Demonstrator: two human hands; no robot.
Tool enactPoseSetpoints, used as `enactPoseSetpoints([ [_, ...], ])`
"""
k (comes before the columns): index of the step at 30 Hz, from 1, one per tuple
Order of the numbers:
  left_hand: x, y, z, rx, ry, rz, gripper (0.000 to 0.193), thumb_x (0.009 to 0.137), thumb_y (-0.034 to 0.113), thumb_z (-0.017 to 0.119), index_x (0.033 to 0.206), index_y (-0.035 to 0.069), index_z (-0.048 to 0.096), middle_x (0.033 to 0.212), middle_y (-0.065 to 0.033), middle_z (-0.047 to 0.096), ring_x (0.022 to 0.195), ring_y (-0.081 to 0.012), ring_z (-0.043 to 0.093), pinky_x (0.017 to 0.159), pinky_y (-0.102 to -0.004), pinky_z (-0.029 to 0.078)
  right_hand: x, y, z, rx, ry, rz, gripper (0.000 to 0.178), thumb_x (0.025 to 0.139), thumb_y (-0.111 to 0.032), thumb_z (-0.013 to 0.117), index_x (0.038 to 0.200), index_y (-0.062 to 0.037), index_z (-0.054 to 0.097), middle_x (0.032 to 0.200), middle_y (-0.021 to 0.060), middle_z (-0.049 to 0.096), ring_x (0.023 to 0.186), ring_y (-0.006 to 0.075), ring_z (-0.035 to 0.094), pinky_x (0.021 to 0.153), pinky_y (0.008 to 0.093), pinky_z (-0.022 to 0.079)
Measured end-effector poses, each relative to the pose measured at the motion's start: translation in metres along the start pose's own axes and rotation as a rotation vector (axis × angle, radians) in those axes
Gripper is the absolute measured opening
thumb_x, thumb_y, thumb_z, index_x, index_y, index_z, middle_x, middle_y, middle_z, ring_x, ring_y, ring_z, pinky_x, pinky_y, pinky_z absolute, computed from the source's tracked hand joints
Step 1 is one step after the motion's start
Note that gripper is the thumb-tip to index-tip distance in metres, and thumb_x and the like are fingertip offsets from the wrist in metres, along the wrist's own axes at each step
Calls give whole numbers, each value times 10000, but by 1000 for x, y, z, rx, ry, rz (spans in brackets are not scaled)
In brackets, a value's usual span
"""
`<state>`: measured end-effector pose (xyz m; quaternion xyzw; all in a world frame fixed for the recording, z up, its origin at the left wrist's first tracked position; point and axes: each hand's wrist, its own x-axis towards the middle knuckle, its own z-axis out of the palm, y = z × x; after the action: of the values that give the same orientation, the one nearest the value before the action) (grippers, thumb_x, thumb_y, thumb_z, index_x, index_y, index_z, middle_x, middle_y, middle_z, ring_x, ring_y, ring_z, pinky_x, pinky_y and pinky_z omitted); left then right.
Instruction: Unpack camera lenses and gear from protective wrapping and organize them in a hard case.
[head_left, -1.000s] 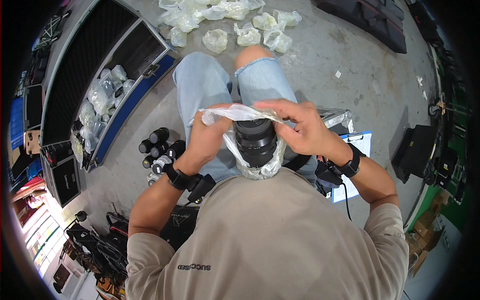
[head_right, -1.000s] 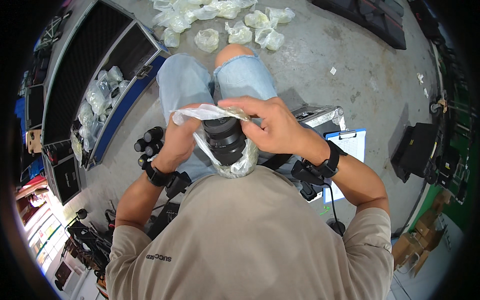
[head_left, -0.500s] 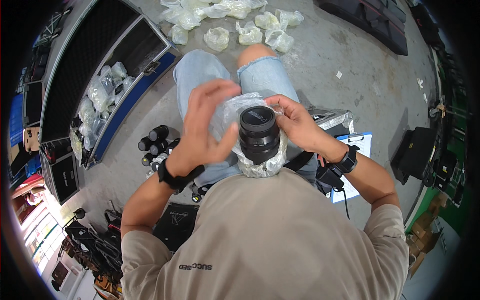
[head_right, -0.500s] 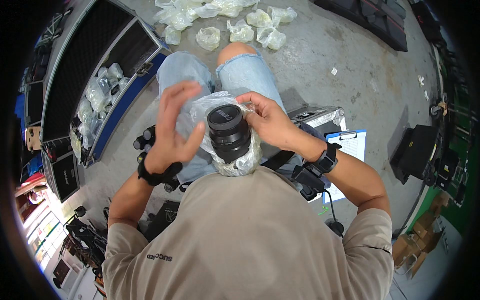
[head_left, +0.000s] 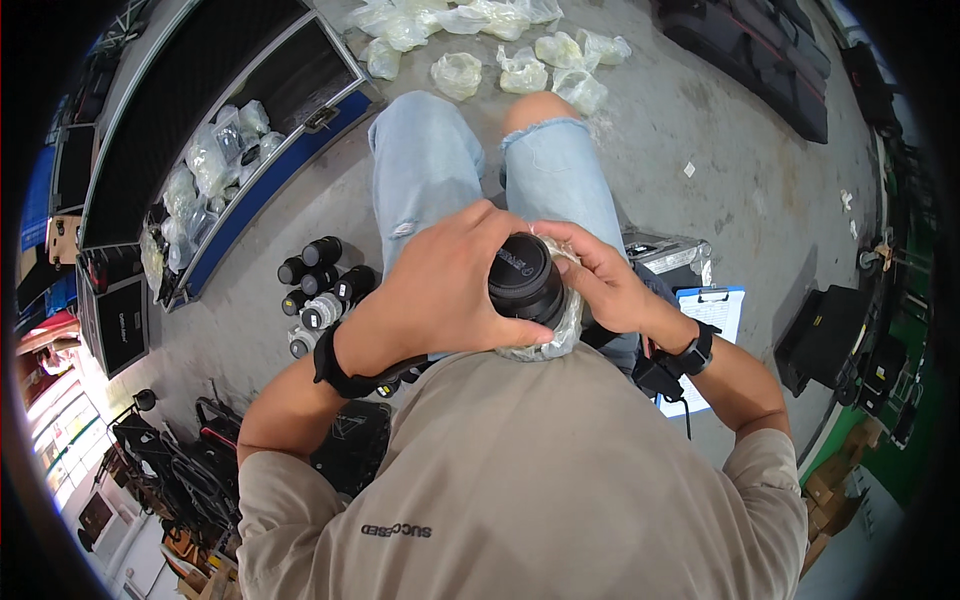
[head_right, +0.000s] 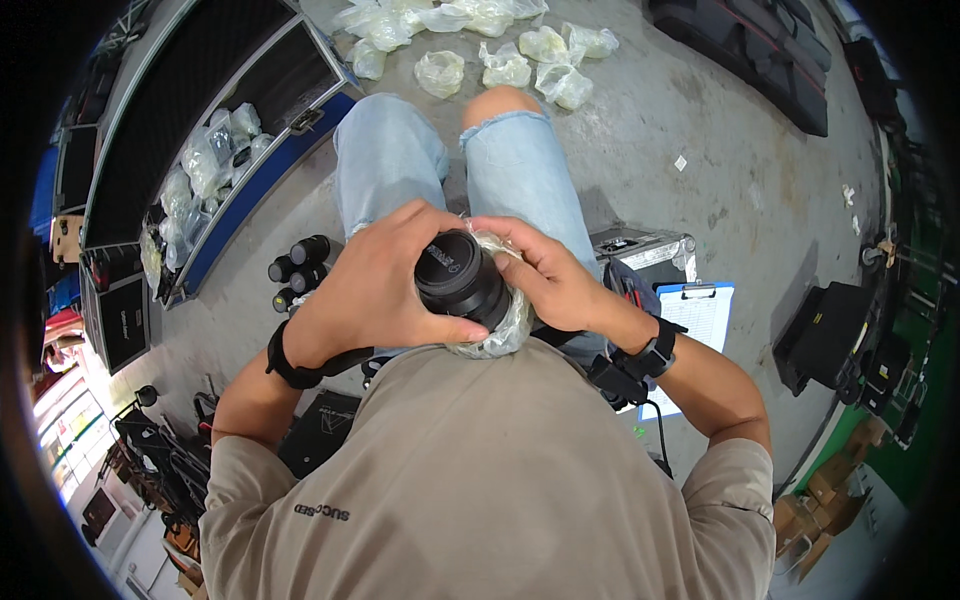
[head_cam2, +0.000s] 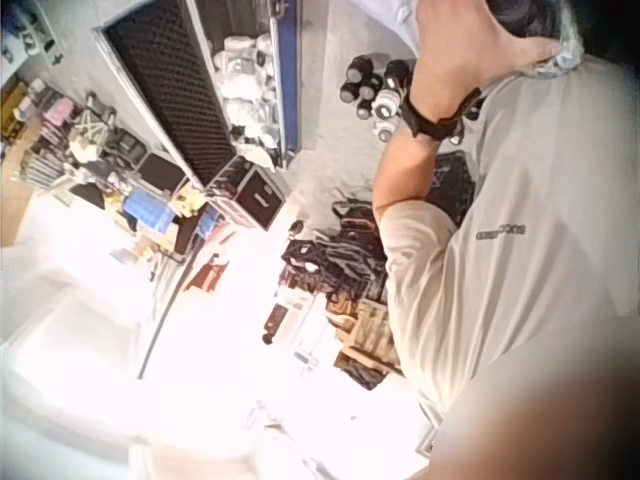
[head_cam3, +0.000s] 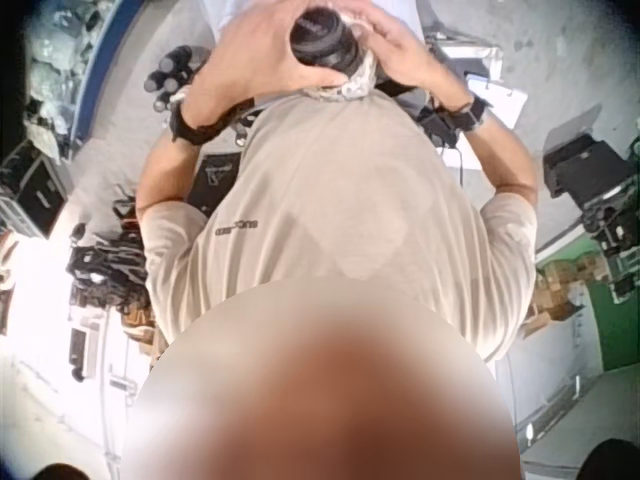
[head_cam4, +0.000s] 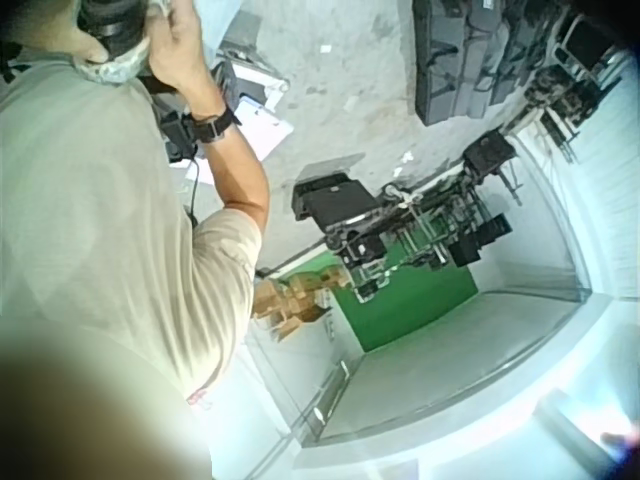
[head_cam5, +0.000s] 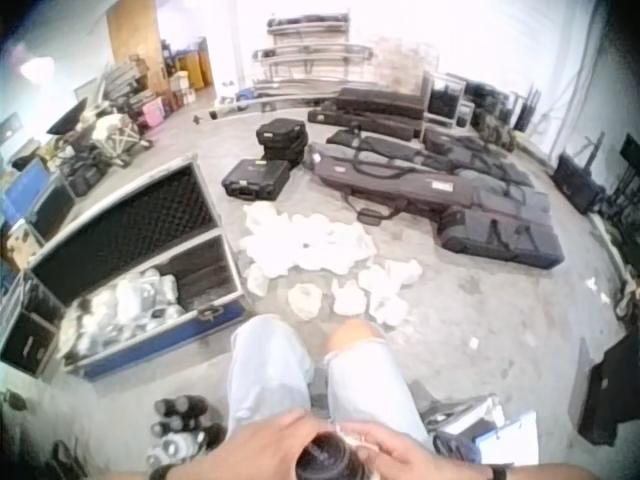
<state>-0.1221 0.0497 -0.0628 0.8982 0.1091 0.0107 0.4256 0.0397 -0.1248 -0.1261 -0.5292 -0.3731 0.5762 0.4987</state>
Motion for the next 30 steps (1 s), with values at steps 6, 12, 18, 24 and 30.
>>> enactPoseSetpoints([
  [6,-10,-5,0,-127,5,-16,768,568,318,961,1156,41,553,1092,-118,658,1033,-276,664,911,-361,506,-5,11,4,40,46,-33,617,1055,-194,484,1575,-26,199,1572,152,305,1449,217,301,1176,350,272],
  [12,-26,-24,5,-729,402,-285,845,594,208,968,1242,13,461,1153,-117,662,1059,-194,652,958,-346,509,-11,12,-4,291,-49,-4,769,1028,-409,535,1563,28,196,1567,167,320,1438,218,319,1164,355,289],
  [18,-34,-25,-32,-463,238,-233,767,621,160,950,1259,46,541,1119,-79,655,1028,-151,631,914,-302,499,3,-34,0,49,186,142,411,1038,-283,577,1288,42,581,1101,54,669,974,75,594,840,262,498],
  [24,-71,-55,-50,-867,336,-355,603,771,282,849,1247,11,596,1121,-46,651,1008,-125,626,916,-273,492,16,-76,-22,81,130,133,283,1015,-257,618,1074,14,675,896,-10,677,790,36,592,689,237,494],
  [30,-108,-92,-81,-891,730,-398,555,889,297,756,1318,29,529,1110,-113,641,878,-174,683,653,-328,628,2,-64,-99,42,456,-34,370,1023,-288,570,1244,5,615,1119,81,674,971,136,659,824,290,547],
])
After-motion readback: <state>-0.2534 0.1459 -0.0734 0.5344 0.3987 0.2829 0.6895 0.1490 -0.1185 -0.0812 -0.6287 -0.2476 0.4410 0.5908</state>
